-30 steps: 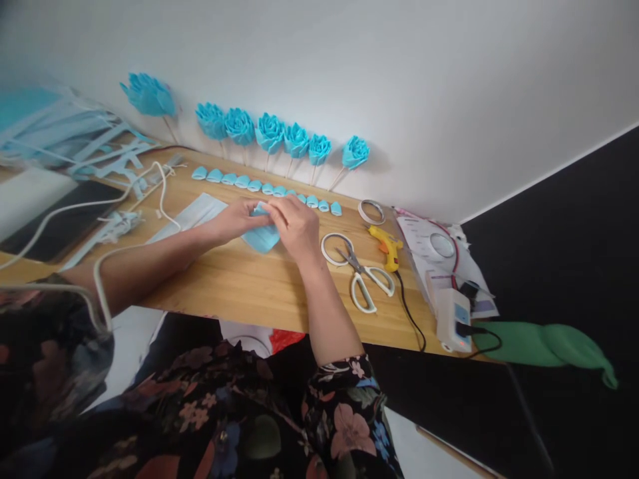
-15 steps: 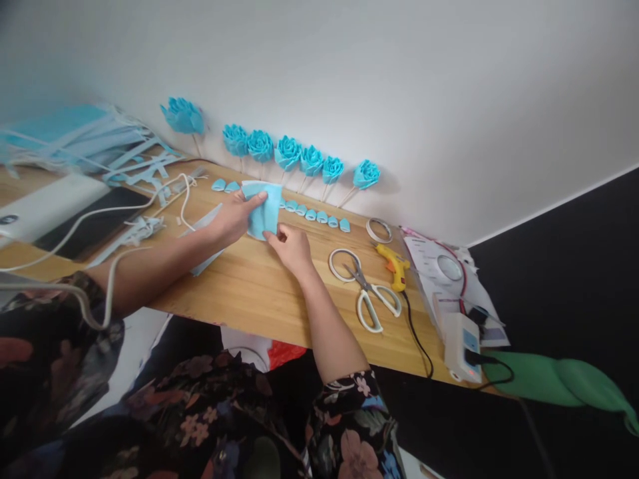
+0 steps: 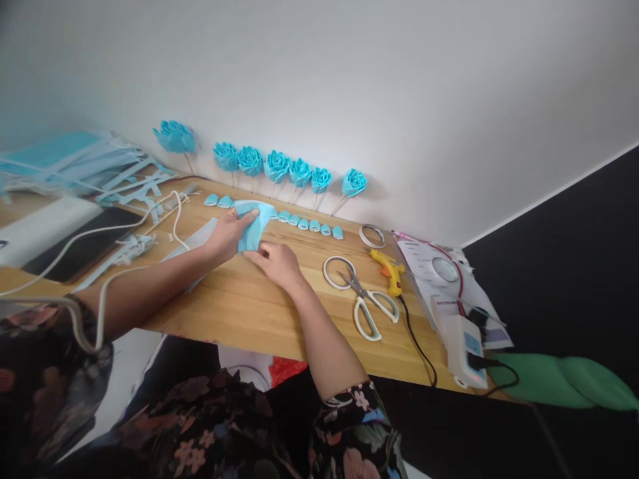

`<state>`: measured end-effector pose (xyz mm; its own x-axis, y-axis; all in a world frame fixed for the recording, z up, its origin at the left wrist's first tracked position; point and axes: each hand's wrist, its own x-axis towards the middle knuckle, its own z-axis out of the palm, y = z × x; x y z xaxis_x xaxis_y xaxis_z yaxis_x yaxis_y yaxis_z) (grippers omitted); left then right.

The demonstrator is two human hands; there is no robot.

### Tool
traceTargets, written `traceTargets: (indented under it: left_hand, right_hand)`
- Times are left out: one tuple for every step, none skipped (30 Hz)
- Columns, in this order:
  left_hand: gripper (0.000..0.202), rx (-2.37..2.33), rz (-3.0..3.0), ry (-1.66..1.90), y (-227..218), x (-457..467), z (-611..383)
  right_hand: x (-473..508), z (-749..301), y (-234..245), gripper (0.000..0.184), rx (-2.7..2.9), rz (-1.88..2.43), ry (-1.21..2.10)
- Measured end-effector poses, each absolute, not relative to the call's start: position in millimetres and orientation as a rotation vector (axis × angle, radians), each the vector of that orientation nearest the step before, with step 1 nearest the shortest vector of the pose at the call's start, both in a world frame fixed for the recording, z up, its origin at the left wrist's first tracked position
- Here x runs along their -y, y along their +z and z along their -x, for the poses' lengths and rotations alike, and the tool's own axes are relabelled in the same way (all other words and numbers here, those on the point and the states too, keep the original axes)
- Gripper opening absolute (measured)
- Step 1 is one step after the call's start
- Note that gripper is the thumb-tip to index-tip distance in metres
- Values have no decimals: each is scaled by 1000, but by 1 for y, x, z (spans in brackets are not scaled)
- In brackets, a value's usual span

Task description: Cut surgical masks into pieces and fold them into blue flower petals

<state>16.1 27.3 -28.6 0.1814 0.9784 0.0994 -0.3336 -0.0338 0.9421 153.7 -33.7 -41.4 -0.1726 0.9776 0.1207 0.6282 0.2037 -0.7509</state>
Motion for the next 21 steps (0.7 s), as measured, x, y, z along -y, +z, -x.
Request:
traceTargets:
  left_hand:
    - [36, -792, -1113, 1241, -28, -26, -16]
    - [39, -792, -1134, 1223, -27, -24, -16]
    - [41, -791, -1158, 1197, -27, -22, -17]
    - [42, -792, -1186, 1169, -27, -20, -18]
    - [43, -796, -1223, 1142, -28, -18, -19]
    - [43, -803, -1269, 1118, -29, -15, -20]
    - [42, -810, -1320, 1095, -30, -13, -21]
    - [42, -815, -1370, 1074, -31, -12, -22]
    - [41, -817, -1413, 1054, -31, -10, -23]
    - [39, -814, -1445, 1037, -31, -9, -23]
    - [37, -812, -1463, 1022, -31, -8, -24]
    - [36, -812, -1470, 1012, -31, -8, -24]
    - [34, -814, -1474, 1003, -31, -7, -23]
    - [32, -815, -1479, 994, -32, -7, -23]
    - [31, -814, -1489, 984, -33, -8, -23]
    - [29, -808, -1506, 967, -34, -8, -23]
    - [27, -800, -1529, 944, -36, -9, -23]
    - [26, -792, -1551, 915, -38, -10, -23]
    - [26, -788, -1565, 884, -39, -11, -23]
    - [26, -789, -1569, 858, -41, -12, -23]
    - [26, -794, -1565, 837, -42, -13, -22]
  right_hand:
    - [33, -158, -40, 43, 1824, 1441, 800]
    - [31, -162, -39, 46, 1738, 1392, 833]
    - [30, -166, -38, 49, 1635, 1352, 842]
    - [29, -169, -38, 51, 1535, 1326, 834]
    - [28, -171, -37, 52, 1456, 1316, 815]
    - [27, -173, -36, 52, 1407, 1316, 784]
    - [26, -173, -36, 50, 1384, 1324, 745]
    - [26, -174, -34, 48, 1379, 1334, 698]
    - [26, -174, -33, 46, 1382, 1344, 649]
    - [27, -174, -31, 44, 1393, 1349, 607]
    - [27, -174, -29, 43, 1411, 1350, 579]
    - [28, -175, -27, 42, 1434, 1349, 572]
    - [29, -175, -25, 42, 1460, 1348, 581]
    - [30, -176, -23, 42, 1485, 1349, 596]
    - [31, -176, -22, 41, 1514, 1352, 601]
    - [31, -177, -21, 41, 1546, 1362, 590]
    - [31, -178, -20, 41, 1579, 1378, 562]
    - [31, -180, -19, 40, 1611, 1397, 519]
    - [31, -182, -19, 40, 1635, 1417, 470]
    - [31, -185, -18, 39, 1645, 1436, 421]
    - [31, -188, -17, 39, 1637, 1450, 377]
